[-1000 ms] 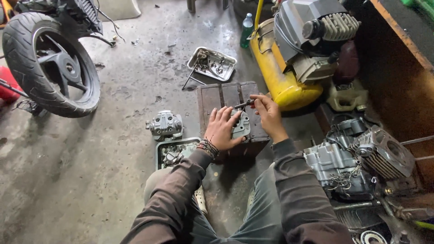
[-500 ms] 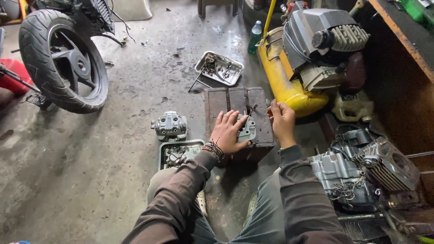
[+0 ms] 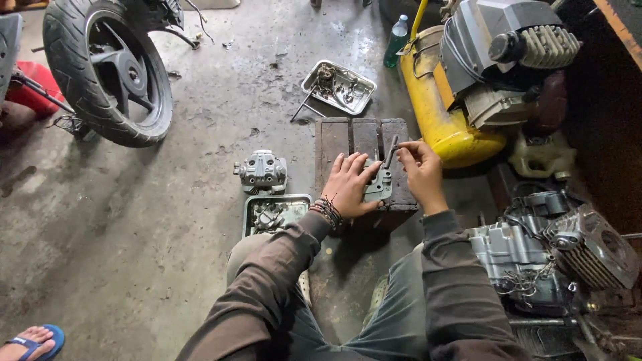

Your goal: Testing valve movement and component fitment in a motorcycle cylinder head using a metal rod

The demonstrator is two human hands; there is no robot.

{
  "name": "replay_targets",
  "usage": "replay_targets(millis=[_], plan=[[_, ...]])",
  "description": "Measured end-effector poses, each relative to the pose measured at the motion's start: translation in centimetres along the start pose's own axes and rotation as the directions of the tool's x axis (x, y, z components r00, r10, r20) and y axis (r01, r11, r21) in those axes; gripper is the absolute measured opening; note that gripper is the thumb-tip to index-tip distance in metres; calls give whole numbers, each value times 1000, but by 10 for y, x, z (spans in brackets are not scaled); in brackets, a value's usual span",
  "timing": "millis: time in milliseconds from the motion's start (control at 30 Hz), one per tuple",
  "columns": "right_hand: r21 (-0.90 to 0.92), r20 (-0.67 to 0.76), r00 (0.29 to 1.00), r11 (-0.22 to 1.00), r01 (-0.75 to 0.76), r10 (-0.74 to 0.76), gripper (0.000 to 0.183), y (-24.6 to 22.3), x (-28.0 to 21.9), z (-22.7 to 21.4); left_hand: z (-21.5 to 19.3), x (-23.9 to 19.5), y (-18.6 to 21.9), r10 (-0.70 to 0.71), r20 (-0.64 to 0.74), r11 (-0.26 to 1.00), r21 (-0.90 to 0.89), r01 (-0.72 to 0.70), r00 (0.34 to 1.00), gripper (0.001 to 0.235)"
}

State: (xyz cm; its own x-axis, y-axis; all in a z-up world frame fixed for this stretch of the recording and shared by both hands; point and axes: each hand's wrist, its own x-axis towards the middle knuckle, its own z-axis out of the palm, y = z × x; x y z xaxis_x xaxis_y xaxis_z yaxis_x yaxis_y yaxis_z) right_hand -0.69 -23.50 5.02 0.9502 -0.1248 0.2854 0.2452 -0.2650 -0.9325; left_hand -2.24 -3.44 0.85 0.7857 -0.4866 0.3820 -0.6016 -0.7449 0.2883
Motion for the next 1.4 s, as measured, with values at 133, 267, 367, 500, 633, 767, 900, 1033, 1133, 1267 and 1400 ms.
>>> replay_targets(millis=[133, 267, 367, 500, 633, 767, 900, 1033, 1133, 1267, 1400], plan=[[24, -9, 999, 998, 51, -51, 21, 8, 0, 4, -1, -5, 2, -13, 3, 1000, 15, 13, 1000, 98], [17, 15, 998, 998, 52, -53, 32, 10, 7, 12, -2, -2, 0, 2, -9, 1000, 13, -2, 1000, 99], [38, 47, 997, 998, 53, -55, 34, 6, 9, 18, -2, -2, -1, 3, -7, 1000, 19, -3, 1000, 99], [-2, 81, 994, 997, 74, -74, 32, 0, 9, 13, -2, -2, -2, 6, -7, 1000, 20, -6, 1000, 97], [45, 110, 987, 992, 115, -119, 38, 5, 9, 13, 0, -2, -2, 7, -14, 1000, 12, -7, 1000, 97], [114, 144, 982, 988, 104, -120, 42, 8, 13, 17, 2, -3, -4, 6, -23, 1000, 8, -6, 1000, 99], [176, 168, 984, 984, 33, -63, 42, -3, 13, 22, 0, -3, -5, 8, -9, 1000, -9, -8, 1000, 98], [164, 181, 981, 985, 45, -75, 39, -1, 12, 14, 0, -1, 2, -11, -7, 1000, -1, 11, 1000, 97], [134, -30, 991, 982, 132, -129, 18, 41, 24, -6, -4, -2, 2, -9, 10, 1000, -5, 9, 1000, 100], [272, -274, 962, 960, 64, 13, 48, 38, 16, -28, -1, 2, 3, 11, -4, 999, 33, -11, 1000, 97], [231, -212, 977, 973, 17, 34, 46, 31, 8, -31, -4, 2, 4, 12, 17, 1000, 20, -12, 1000, 97]])
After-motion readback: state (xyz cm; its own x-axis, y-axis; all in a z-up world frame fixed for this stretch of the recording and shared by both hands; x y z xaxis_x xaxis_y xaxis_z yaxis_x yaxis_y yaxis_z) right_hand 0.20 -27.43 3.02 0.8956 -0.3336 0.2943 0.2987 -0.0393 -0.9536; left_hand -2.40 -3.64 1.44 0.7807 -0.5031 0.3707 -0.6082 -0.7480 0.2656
